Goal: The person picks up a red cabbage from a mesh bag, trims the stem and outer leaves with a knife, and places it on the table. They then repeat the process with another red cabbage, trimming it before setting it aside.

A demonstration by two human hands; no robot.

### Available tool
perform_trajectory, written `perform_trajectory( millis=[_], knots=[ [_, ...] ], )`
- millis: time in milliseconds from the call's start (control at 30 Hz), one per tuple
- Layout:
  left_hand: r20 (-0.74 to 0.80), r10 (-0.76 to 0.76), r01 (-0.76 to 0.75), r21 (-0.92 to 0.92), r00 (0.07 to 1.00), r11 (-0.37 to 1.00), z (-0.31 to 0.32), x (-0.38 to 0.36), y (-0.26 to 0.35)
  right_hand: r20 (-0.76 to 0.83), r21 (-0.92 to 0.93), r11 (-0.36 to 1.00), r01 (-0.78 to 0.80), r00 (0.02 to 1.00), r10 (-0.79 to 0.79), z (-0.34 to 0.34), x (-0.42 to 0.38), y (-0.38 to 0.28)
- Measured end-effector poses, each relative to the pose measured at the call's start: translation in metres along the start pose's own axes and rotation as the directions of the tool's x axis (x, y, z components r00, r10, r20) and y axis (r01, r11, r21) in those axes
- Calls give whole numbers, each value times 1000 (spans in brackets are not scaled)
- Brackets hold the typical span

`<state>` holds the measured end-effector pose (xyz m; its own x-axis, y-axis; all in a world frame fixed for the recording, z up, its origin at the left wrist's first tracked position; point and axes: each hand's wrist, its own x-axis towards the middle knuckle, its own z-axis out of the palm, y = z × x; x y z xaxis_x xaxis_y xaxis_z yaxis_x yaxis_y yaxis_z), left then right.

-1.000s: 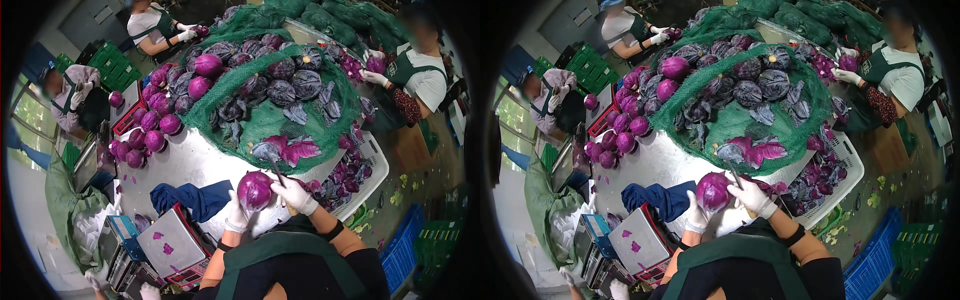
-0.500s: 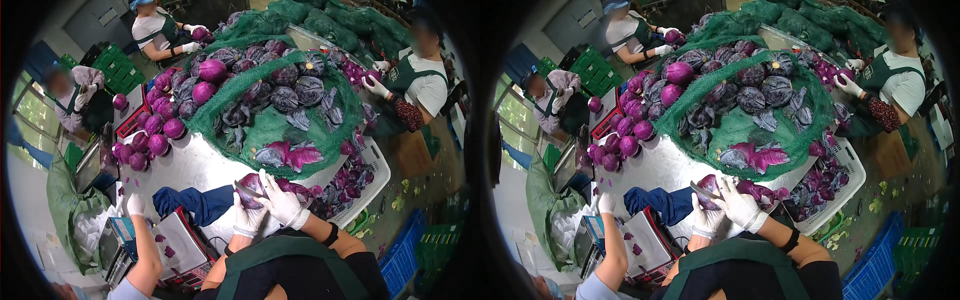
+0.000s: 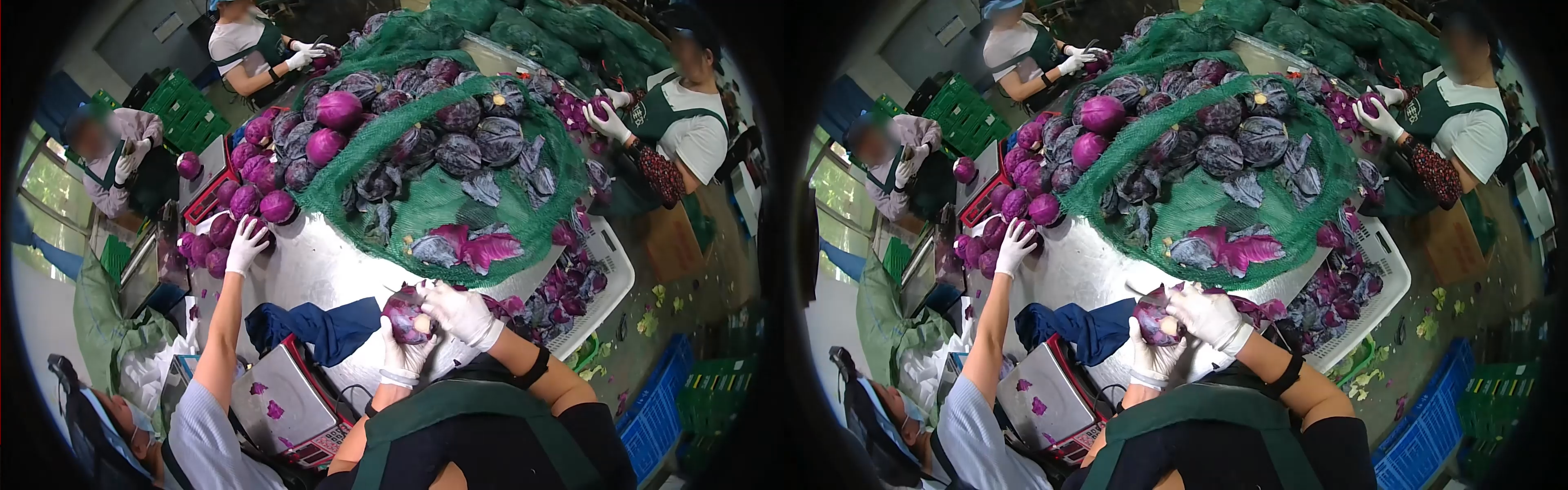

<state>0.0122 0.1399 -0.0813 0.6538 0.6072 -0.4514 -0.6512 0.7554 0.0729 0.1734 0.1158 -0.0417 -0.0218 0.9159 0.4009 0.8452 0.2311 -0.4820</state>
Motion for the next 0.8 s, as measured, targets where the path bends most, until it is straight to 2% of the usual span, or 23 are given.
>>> perform_trajectory(
  millis=[33,67,133,167,200,233,267,333,367,400,467,533,567,600,700,767,800],
  knots=[
    [14,-24,24,-3,1000,1000,-1,-1,2,-111,216,976,23,994,1,5,3,15],
    [28,-48,48,-4,998,999,1,-3,3,-67,417,886,-203,965,253,-7,11,12],
    [70,7,-7,9,998,1000,2,-8,8,-134,453,861,-231,937,322,-11,16,34],
    [128,-66,64,24,990,998,1,-12,13,53,529,725,-441,870,491,-17,16,46],
    [184,-140,134,46,973,990,2,-14,17,247,553,546,-630,749,615,-22,13,58],
    [170,-144,136,58,975,989,6,-17,19,185,535,642,-550,817,547,-7,3,82],
    [172,-140,132,57,975,990,6,-17,20,186,534,644,-548,819,543,-14,6,77],
    [57,-70,64,102,996,993,6,-17,21,179,614,564,-552,793,582,-34,11,62],
    [-52,-12,22,204,999,979,9,-18,22,-114,409,826,-389,876,469,-36,18,64],
    [-53,-13,24,202,999,979,11,-19,23,-214,118,897,-425,872,441,-46,16,61],
    [-106,33,-1,296,994,955,16,-19,26,-80,91,871,-482,868,489,-62,17,41],
    [-67,-13,33,312,998,950,10,-21,35,-28,365,894,-261,956,291,-59,14,14],
    [-29,-63,69,328,998,942,8,-21,37,57,317,902,-292,956,289,-59,12,2],
    [-29,-69,75,330,997,941,14,-22,36,55,332,919,-212,977,206,-50,8,-1],
    [-83,82,-32,479,993,877,27,-27,26,99,364,916,-166,985,139,-42,7,-11],
    [-92,94,-37,491,991,870,26,-29,27,192,123,985,-119,977,94,-40,8,-13],
    [-99,100,-37,502,990,864,26,-30,27,192,123,985,-120,977,95,-39,8,-15]
  ],
)
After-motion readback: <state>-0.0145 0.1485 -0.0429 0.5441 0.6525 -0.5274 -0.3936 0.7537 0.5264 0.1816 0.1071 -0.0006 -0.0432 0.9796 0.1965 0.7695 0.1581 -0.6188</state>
